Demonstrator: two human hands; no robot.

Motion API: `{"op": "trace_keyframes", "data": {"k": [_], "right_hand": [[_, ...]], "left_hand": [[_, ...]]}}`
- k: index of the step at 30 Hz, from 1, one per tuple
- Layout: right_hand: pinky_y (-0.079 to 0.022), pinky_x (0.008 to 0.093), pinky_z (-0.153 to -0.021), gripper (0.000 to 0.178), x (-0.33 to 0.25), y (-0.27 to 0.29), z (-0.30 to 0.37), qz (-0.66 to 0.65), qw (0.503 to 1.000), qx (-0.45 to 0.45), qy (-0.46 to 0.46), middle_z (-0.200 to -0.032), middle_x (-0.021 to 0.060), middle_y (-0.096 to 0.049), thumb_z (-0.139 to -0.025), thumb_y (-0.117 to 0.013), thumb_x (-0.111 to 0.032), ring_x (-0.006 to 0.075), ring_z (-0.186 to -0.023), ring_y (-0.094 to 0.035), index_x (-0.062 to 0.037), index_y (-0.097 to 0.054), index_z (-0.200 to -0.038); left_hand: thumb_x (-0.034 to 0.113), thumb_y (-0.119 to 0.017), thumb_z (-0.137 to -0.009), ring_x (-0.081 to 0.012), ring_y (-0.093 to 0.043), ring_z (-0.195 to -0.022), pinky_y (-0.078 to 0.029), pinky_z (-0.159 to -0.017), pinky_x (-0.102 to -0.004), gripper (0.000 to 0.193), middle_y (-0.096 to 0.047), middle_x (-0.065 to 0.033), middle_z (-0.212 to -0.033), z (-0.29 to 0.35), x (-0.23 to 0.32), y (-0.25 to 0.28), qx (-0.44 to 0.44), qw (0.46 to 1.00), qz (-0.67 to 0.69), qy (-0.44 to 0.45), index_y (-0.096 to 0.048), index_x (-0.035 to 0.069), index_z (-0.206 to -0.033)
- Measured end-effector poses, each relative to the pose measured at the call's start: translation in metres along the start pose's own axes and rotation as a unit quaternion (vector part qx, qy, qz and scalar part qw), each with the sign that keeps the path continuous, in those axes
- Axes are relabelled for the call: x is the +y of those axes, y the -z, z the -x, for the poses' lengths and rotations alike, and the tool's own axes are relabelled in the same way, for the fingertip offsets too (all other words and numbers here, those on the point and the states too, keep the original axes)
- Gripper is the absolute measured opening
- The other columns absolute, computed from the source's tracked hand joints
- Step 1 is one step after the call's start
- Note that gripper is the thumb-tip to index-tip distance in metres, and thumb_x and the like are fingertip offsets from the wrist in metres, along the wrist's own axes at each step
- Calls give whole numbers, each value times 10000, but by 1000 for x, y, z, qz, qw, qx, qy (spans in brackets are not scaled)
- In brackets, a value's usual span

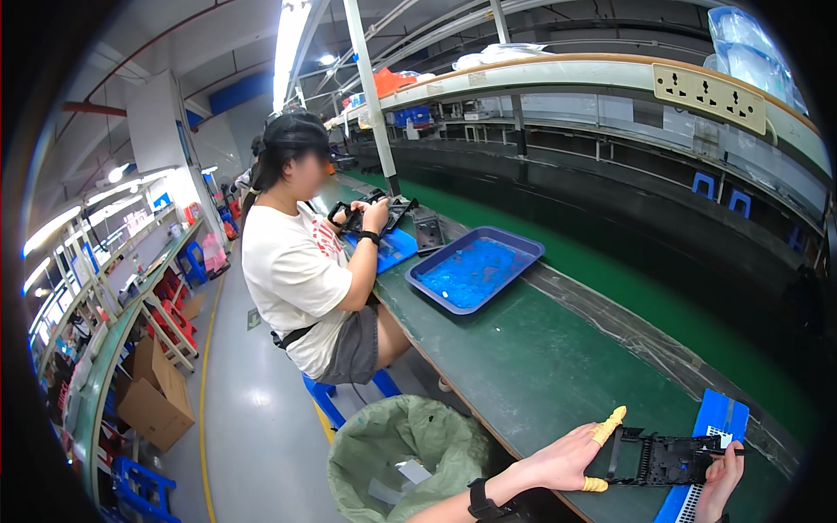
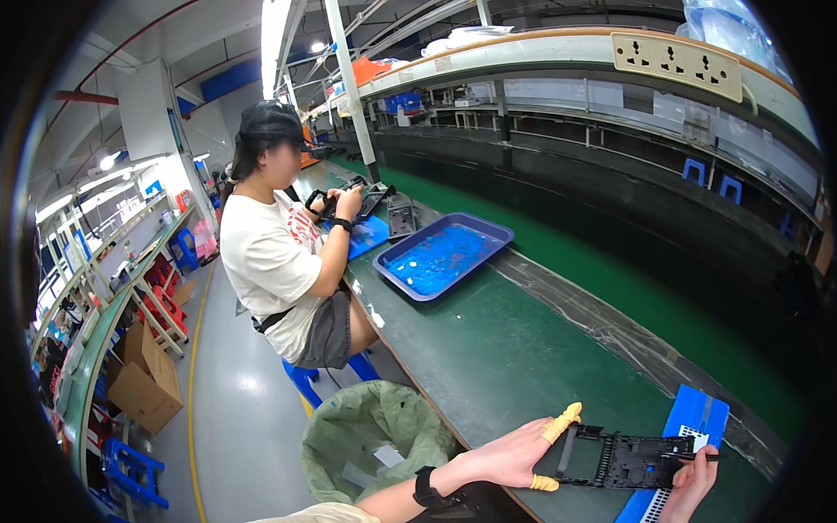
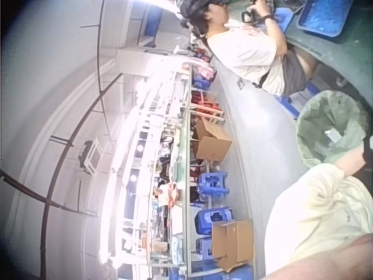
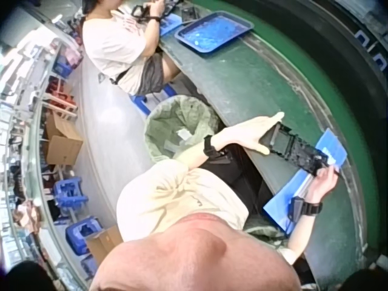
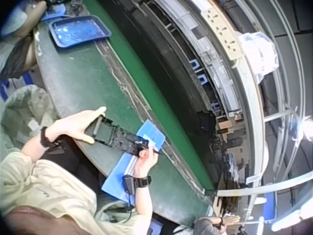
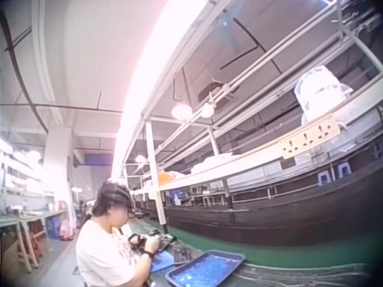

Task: The person is assembling small plastic components, possibly parts of an electronic device or toy, at an industrial workbench.

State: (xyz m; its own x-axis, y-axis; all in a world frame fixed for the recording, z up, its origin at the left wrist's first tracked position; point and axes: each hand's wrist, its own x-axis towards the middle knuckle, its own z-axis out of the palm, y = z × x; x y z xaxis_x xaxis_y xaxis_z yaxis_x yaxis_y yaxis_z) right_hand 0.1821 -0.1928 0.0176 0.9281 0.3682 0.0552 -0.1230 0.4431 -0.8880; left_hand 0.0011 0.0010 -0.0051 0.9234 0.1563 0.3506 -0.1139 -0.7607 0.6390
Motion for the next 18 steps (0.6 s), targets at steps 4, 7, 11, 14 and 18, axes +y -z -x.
{"op": "trace_keyframes", "data": {"k": [4, 7, 11, 14, 18], "right_hand": [[-271, 186, -398, 58, -3, -3, 2, 1, 1000, 7, -1, -525, 0, -387, -762, -489, -53, 71, -440, -337, -44, -452, -806], [-272, 186, -398, 53, -3, -2, 1, 0, 1000, 10, -2, -521, -2, -384, -763, -488, -54, 72, -441, -340, -44, -454, -803], [-273, 185, -399, 51, -2, -1, 1, 7, 1000, 10, -2, -521, -1, -385, -765, -486, -54, 73, -445, -344, -43, -456, -804], [-275, 185, -400, 51, -2, -1, 1, 7, 1000, 14, -2, -520, -1, -384, -767, -484, -56, 74, -446, -344, -41, -456, -806], [-276, 186, -402, 45, -1, 1, 1, 7, 1000, 14, -3, -517, -3, -378, -771, -479, -60, 73, -443, -339, -41, -456, -805]], "left_hand": [[260, -627, -628, -333, -246, -1115, -193, -949, -350, 901, -241, -227, -1203, -2, 5, 6, -44, 998, 29, 33, -14, -25, -1224], [263, -628, -627, -332, -239, -1120, -191, -951, -349, 902, -233, -229, -1206, -2, 5, 7, -46, 998, 27, 31, -17, -27, -1223], [269, -628, -627, -331, -237, -1122, -192, -951, -348, 907, -231, -229, -1208, -2, 5, 7, -48, 998, 24, 36, -12, -28, -1223], [271, -629, -626, -332, -236, -1123, -193, -951, -348, 915, -227, -227, -1211, -1, 4, 5, -42, 998, 21, 32, -4, -25, -1225], [274, -629, -628, -332, -235, -1123, -195, -949, -348, 919, -221, -225, -1216, -2, 6, 7, -47, 998, 28, 33, 2, -24, -1225]]}}
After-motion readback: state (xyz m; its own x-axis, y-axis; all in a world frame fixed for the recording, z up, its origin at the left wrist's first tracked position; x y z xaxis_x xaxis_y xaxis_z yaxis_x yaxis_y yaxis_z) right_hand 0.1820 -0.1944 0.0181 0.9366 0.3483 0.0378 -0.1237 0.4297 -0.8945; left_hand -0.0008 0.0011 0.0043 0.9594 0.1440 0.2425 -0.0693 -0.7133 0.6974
